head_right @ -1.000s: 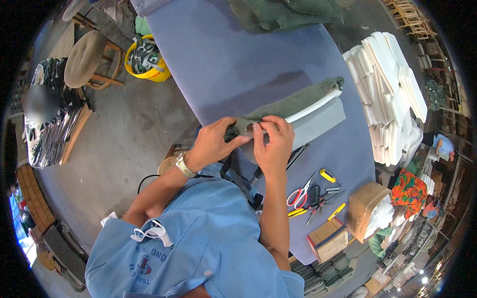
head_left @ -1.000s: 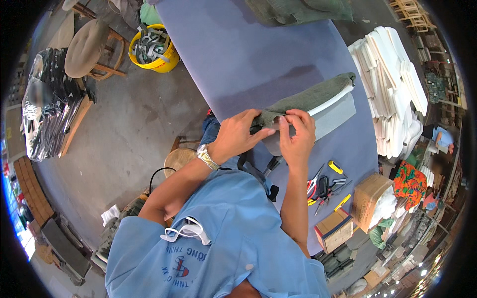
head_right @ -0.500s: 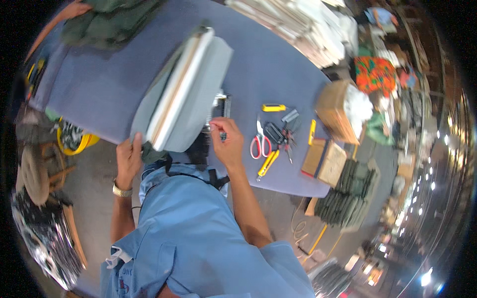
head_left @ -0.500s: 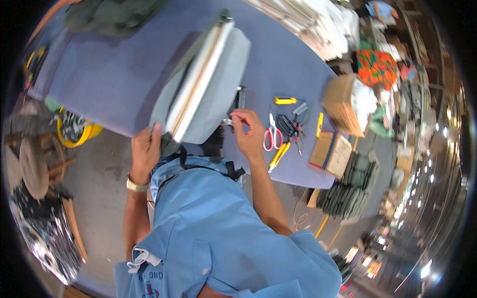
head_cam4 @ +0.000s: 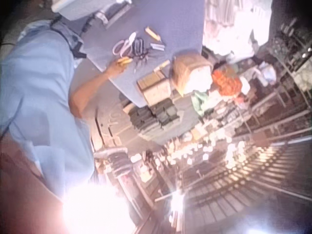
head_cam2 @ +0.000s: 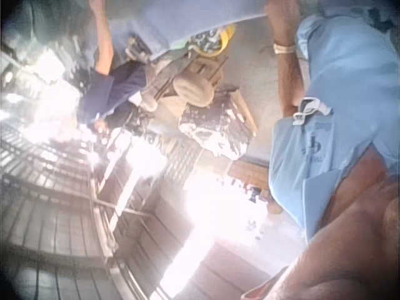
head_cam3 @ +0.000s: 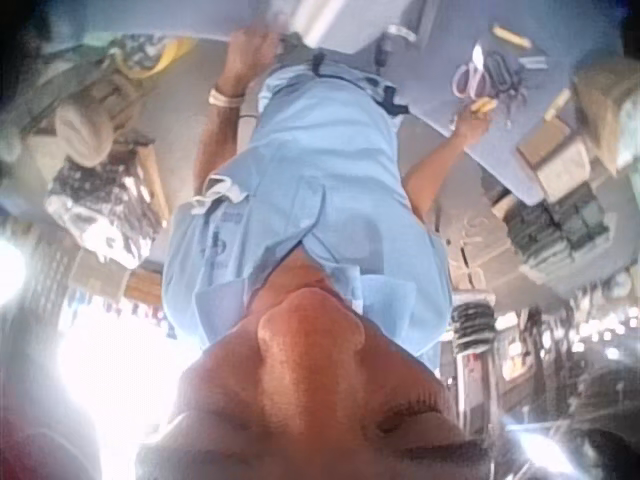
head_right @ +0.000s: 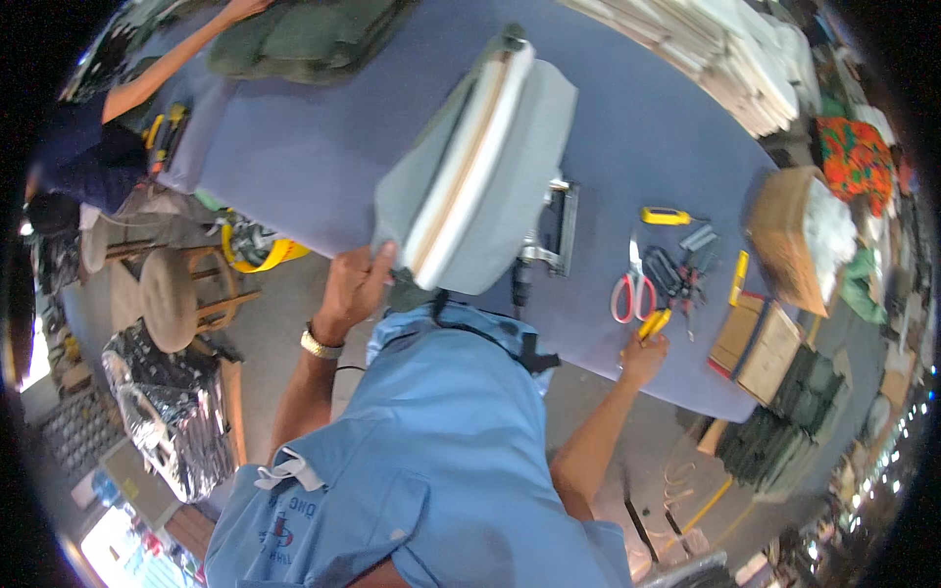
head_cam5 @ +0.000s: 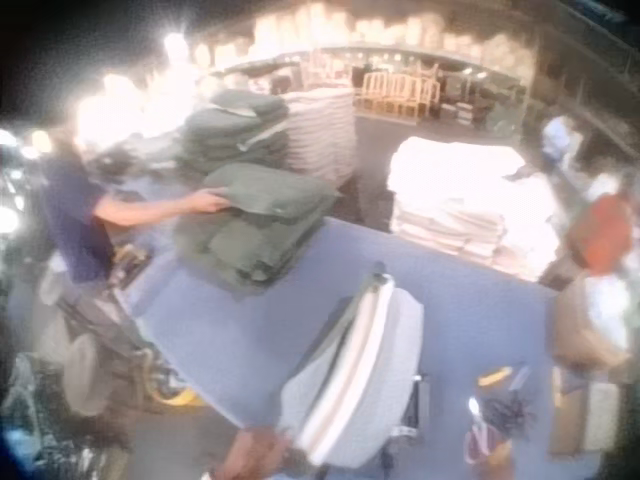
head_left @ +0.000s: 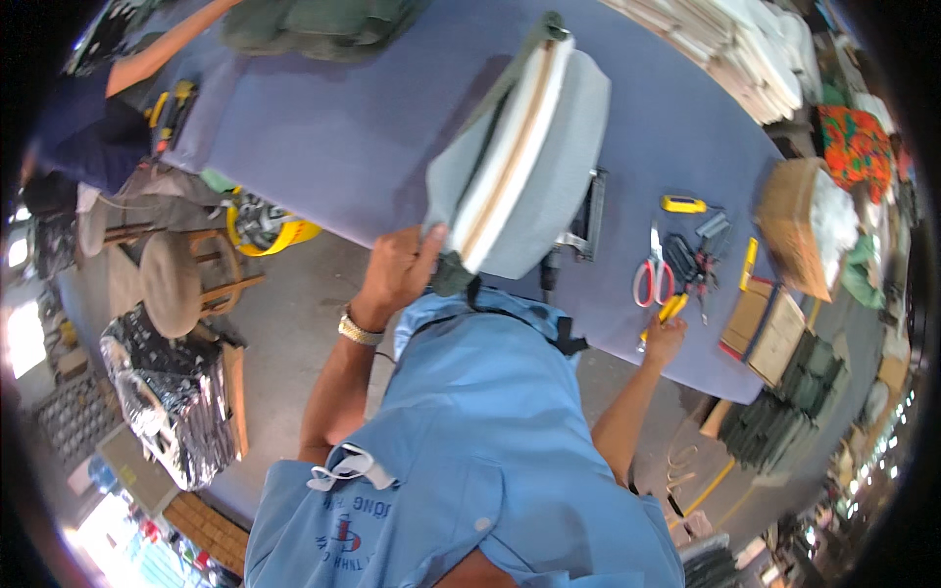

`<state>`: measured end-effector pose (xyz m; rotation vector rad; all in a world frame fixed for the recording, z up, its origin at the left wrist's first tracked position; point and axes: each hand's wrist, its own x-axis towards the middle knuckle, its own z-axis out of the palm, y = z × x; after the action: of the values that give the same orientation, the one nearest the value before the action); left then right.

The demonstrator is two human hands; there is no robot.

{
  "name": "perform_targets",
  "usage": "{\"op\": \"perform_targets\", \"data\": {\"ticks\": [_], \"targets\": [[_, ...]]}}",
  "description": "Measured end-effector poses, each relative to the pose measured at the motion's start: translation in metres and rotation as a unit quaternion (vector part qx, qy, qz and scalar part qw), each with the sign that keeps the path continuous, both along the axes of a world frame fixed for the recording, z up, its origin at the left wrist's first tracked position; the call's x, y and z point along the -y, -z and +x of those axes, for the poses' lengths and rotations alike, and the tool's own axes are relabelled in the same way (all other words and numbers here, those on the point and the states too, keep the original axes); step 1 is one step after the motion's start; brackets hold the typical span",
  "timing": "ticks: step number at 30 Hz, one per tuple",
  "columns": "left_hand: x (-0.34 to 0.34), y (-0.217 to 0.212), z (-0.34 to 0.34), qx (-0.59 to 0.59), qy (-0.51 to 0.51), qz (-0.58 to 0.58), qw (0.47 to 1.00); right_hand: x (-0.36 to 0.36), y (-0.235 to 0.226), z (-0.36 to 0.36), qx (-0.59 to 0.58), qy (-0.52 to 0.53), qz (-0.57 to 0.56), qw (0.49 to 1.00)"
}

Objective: The person assembles green fabric cushions by folding the fabric over a foam insert, using a staple gun to secure the edges, and trimming excess fabric with a utility knife. The person repeats this process for multiple cushions, stacking the finished items on the table.

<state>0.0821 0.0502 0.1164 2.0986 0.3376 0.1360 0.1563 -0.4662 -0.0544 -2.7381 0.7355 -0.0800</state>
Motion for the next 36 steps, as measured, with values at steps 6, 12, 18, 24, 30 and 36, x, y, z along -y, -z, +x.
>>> {"op": "perform_targets", "data": {"ticks": [6, 12, 18, 24, 30, 36], "targets": [[-0.006, -0.011, 0.014, 0.001, 0.079, 0.119, 0.99, 0.006, -0.001, -0.007, 0.0, 0.021, 0.219, 0.976], [-0.004, -0.021, 0.03, 0.004, 0.15, 0.149, 0.977, -0.07, -0.082, -0.019, 0.241, 0.125, 0.543, 0.795], [-0.015, -0.017, 0.042, 0.017, 0.243, 0.164, 0.956, -0.2, -0.154, -0.035, 0.261, 0.071, 0.664, 0.697], [-0.028, -0.025, 0.047, -0.03, 0.314, 0.188, 0.93, -0.306, -0.188, -0.04, 0.264, -0.036, 0.698, 0.664], [-0.035, -0.009, 0.052, -0.032, 0.366, 0.14, 0.92, -0.346, -0.195, -0.043, 0.294, -0.032, 0.637, 0.712], [-0.041, 0.007, 0.06, -0.012, 0.405, 0.168, 0.899, -0.362, -0.197, -0.047, 0.334, -0.024, 0.597, 0.729]]}}
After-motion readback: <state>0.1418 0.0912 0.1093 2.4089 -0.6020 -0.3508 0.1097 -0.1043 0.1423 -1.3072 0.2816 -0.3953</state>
